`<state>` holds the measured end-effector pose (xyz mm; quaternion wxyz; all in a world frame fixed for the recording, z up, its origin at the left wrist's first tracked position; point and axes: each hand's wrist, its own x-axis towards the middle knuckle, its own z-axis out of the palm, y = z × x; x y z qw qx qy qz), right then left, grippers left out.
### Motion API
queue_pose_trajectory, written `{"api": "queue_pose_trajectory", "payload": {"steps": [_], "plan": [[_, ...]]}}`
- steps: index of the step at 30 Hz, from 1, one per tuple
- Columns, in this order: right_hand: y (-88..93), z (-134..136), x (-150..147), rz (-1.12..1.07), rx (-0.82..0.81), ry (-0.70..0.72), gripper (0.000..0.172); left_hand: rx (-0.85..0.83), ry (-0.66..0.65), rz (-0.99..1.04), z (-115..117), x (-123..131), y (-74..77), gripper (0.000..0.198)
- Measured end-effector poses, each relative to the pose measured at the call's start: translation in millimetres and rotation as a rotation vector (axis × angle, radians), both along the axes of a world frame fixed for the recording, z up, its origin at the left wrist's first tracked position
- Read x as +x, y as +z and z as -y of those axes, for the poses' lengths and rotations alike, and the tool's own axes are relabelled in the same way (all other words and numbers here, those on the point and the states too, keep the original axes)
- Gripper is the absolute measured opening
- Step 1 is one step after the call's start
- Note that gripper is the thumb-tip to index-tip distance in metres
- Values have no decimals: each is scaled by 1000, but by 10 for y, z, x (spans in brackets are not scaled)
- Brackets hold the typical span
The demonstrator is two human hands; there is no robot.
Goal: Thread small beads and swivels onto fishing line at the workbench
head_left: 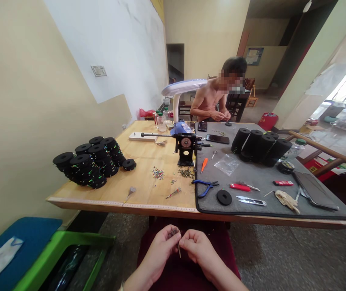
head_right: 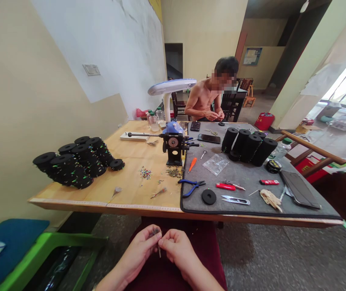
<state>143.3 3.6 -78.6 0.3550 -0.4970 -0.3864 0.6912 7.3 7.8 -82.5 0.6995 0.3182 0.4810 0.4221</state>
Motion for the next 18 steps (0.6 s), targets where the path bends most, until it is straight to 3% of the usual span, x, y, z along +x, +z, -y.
{"api": "queue_pose_trajectory", "payload": {"steps": [11, 18], "plan": [[-138, -54, 28, 57, 72, -62, 35, 172, -73, -199, 10, -15, 43, 25], [-123, -58, 22, 76, 91, -82, 32, 213, -101, -237, 19, 1, -7, 29]]}}
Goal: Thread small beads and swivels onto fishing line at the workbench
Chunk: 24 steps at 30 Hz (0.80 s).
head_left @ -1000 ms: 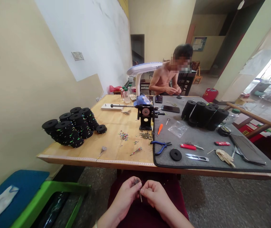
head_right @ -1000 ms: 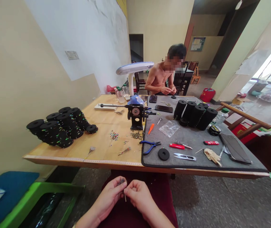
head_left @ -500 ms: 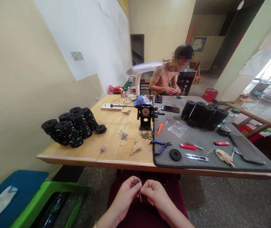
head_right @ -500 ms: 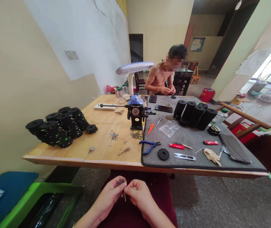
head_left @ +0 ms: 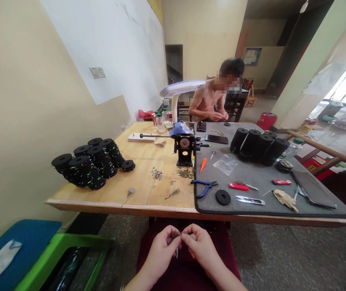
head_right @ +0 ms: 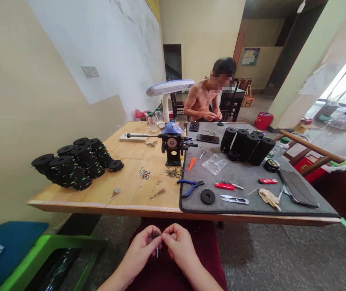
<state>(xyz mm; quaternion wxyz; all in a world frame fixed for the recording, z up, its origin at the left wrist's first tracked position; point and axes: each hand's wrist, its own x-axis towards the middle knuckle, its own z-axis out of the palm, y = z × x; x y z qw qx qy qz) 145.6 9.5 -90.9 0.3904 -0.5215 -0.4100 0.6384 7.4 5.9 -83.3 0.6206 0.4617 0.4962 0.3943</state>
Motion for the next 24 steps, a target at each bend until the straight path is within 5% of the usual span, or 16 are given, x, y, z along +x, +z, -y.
{"api": "queue_pose_trajectory", "payload": {"steps": [17, 24], "plan": [[33, 11, 32, -101, 13, -115, 39, -132, 9, 197, 24, 20, 100, 18], [-27, 9, 28, -69, 59, -97, 39, -170, -12, 132, 14, 52, 90, 5]]}}
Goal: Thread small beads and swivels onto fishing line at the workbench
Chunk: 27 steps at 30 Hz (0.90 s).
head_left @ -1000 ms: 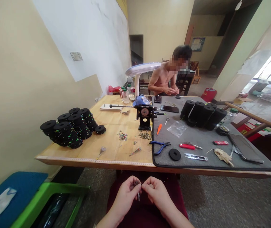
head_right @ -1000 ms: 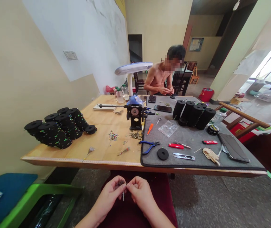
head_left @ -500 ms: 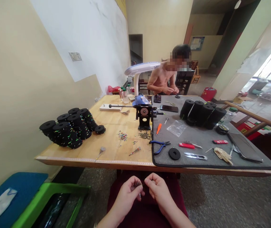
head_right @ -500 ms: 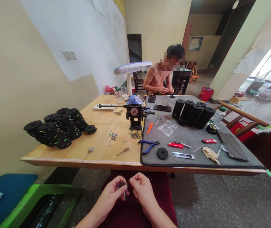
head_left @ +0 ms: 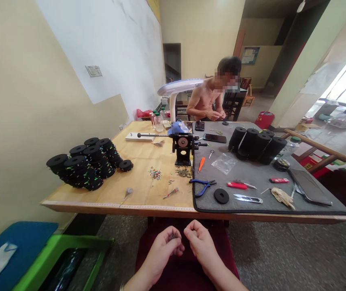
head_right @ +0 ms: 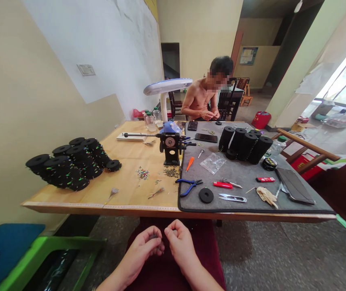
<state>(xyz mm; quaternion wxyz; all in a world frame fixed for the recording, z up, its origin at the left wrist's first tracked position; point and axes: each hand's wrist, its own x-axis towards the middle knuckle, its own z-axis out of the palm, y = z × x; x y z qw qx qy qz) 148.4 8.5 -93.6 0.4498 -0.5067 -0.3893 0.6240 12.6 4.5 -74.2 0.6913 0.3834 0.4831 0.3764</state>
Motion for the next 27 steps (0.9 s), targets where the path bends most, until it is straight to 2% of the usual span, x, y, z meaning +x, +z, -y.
{"api": "queue_pose_trajectory", "payload": {"steps": [7, 12, 16, 20, 23, 27], "plan": [[2, 7, -28, -32, -23, 25, 36, 175, -22, -239, 3, -5, 26, 13], [19, 7, -25, -62, -24, 39, 31, 201, -35, -342, -20, -55, 2, 19], [54, 22, -3, -10, -39, 125, 23, 218, 2, -278, -41, -94, 6, 21], [56, 41, -11, 108, 14, 205, 12, 205, 15, -188, -41, -89, 0, 24], [41, 45, -12, 179, 55, 177, 12, 232, 53, -230, -54, -74, -29, 25], [20, 43, 16, 155, 43, 115, 10, 233, 179, -247, -117, -131, -69, 25]]}}
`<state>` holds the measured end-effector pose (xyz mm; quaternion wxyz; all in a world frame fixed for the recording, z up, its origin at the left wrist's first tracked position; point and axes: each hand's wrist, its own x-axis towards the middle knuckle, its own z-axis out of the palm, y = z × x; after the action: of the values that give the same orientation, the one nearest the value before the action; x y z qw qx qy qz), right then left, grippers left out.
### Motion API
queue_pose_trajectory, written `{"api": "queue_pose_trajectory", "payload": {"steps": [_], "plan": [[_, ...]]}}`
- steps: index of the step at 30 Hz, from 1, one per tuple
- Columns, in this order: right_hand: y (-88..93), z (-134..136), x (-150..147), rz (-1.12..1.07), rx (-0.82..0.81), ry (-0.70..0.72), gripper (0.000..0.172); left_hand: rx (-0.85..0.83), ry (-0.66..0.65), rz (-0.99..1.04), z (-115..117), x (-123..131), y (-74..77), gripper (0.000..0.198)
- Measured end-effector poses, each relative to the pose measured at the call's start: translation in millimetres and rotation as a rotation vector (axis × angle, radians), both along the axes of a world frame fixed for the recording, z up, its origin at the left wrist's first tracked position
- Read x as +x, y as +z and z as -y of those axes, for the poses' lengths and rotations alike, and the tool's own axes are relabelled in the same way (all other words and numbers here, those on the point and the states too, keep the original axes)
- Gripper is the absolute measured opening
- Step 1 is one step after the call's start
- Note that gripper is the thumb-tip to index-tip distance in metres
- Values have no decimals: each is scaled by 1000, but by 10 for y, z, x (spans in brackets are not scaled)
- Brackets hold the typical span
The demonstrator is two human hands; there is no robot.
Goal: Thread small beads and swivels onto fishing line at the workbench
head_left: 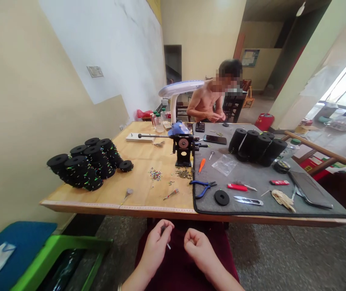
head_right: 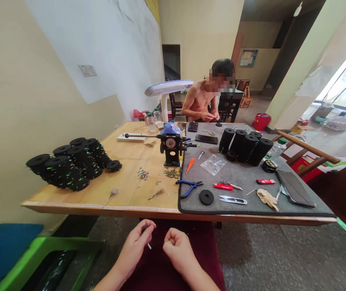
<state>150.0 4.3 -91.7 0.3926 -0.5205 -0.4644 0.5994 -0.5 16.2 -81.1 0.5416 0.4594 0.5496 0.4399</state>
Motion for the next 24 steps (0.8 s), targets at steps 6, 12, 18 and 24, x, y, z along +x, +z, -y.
{"api": "queue_pose_trajectory", "payload": {"steps": [6, 12, 18, 24], "plan": [[36, 6, 14, -131, -90, -57, 9, -59, 9, 90, -6, -144, 19, 22], [57, 21, -16, -87, -16, -10, 17, -202, -201, 180, 65, -52, 166, 23], [68, 12, 45, -23, 14, 57, 21, -126, -171, 119, -10, 36, 179, 25], [194, -60, 154, -244, -86, 38, 42, 9, -138, -90, 14, 0, 188, 25]]}}
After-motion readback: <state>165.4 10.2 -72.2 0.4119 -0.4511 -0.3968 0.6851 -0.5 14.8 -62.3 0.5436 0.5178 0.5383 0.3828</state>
